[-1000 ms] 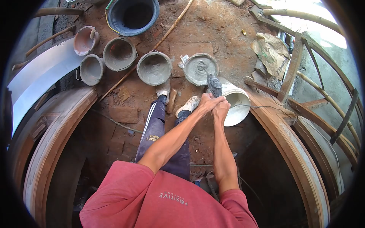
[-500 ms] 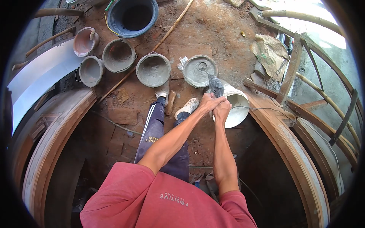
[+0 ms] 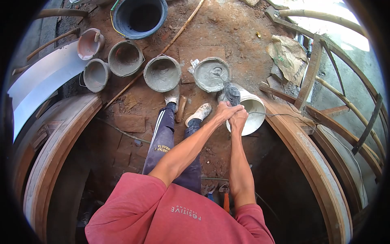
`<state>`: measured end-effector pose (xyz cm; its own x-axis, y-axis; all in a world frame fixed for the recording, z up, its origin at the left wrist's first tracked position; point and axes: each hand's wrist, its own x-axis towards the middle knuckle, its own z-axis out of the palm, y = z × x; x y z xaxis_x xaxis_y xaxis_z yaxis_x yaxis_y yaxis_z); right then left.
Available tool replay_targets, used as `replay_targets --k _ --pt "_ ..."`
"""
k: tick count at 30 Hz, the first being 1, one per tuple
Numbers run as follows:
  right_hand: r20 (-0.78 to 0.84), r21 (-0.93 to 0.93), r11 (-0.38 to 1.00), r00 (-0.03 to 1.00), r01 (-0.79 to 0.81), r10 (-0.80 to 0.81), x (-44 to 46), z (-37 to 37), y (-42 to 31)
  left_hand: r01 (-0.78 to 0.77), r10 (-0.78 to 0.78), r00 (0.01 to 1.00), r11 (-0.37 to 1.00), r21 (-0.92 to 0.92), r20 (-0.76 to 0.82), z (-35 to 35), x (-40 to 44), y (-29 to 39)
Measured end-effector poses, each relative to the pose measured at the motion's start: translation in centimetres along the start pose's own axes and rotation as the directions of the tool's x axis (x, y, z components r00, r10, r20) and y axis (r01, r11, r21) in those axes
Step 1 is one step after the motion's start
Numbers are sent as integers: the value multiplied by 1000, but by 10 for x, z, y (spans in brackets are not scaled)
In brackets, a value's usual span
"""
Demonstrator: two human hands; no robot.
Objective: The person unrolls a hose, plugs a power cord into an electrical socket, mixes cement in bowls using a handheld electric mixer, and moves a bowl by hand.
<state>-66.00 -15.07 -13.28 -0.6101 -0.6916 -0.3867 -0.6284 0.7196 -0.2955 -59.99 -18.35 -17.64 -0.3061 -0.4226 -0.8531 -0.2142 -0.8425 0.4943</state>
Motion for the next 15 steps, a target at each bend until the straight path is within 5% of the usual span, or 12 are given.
replay_targets --k 15 --pt "31 12 1000 999 19 -19 -14 5 33 57 -57 998 998 31 0 6 -21 -11"
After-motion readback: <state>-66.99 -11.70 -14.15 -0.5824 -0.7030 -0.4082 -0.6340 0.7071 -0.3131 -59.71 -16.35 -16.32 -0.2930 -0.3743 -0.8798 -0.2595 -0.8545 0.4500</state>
